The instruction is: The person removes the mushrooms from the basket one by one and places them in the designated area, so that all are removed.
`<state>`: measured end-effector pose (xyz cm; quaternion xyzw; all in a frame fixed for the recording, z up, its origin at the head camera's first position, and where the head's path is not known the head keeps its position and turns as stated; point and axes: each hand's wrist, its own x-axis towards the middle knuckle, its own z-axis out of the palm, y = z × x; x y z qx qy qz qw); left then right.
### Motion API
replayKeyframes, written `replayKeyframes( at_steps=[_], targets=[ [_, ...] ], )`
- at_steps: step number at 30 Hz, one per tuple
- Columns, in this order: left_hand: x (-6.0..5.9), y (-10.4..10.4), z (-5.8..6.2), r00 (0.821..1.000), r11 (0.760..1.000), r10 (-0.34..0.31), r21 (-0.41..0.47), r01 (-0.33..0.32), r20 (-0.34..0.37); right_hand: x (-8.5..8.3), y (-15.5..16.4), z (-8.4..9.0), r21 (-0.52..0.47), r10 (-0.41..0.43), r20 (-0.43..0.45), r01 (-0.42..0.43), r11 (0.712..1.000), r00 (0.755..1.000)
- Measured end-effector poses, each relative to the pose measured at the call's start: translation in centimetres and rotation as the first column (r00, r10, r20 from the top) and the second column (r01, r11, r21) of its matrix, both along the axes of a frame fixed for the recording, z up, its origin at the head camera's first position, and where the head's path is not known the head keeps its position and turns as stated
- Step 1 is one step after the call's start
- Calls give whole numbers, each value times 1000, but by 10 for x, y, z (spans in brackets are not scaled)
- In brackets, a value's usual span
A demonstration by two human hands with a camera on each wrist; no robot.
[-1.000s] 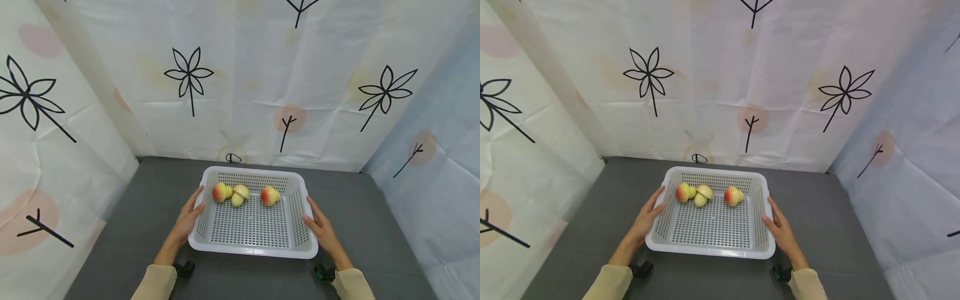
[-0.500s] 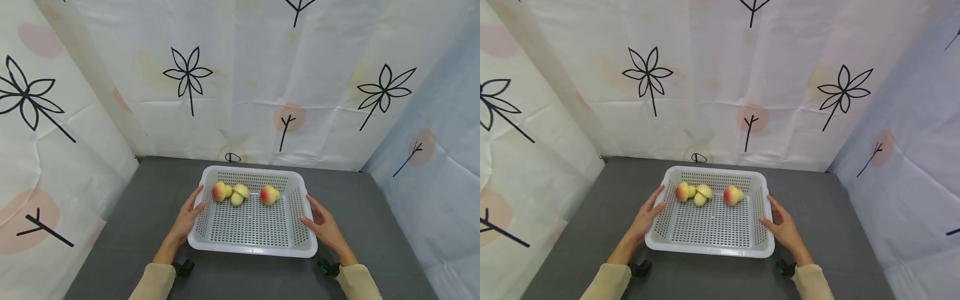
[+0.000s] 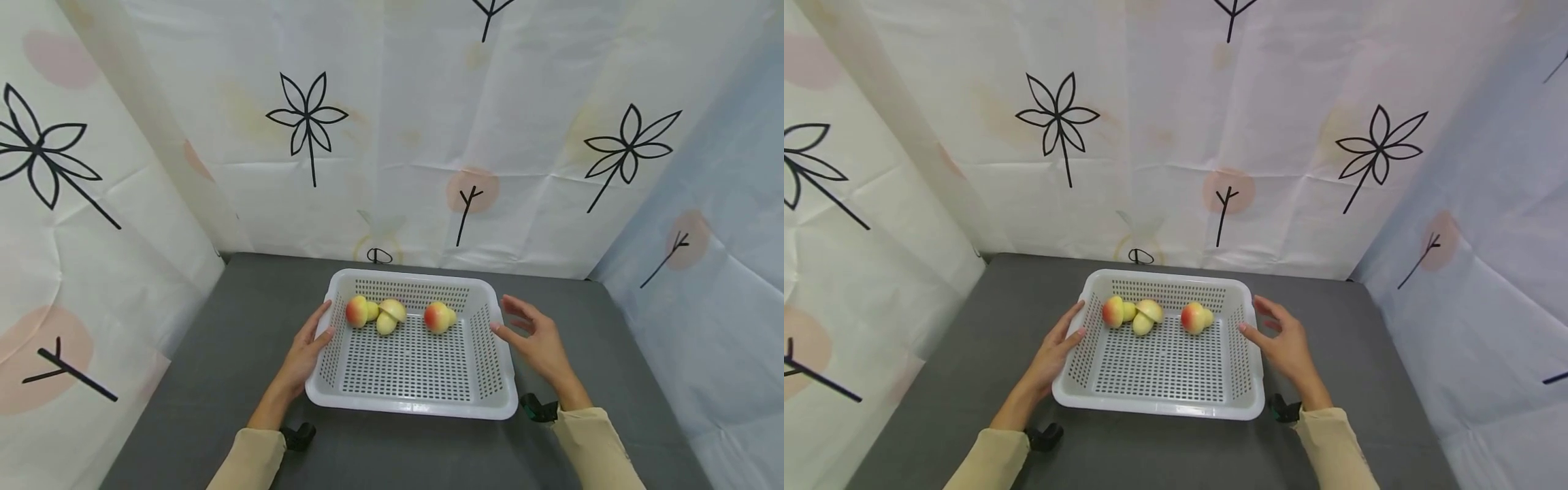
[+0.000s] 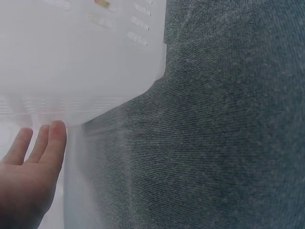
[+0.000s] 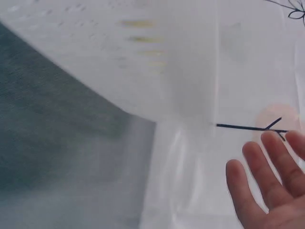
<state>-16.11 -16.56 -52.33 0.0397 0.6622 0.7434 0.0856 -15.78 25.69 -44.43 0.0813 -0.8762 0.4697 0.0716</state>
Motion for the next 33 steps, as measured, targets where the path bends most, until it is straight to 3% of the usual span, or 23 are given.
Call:
replayKeyframes(
  at_steps=[7, 15, 23, 33],
  targets=[
    [-2, 0, -1, 1000, 1000, -14, 3, 14, -2, -15, -14, 20, -2, 42, 15, -42, 999, 999],
    [-1, 1, 0, 1000, 1000, -19, 5, 19, -12, -33, -36, 26, -2, 135, 2, -135, 991, 991],
    [-1, 0, 1, 1000, 1000, -15, 8, 15, -14, -48, -57, 19, -60, 182, 31, -180, 982, 983],
    [-1, 0, -2, 1000, 1000, -5, -2, 5, -7, -59, -77, -2, -140, 161, 151, -141, 980, 975]
  ],
)
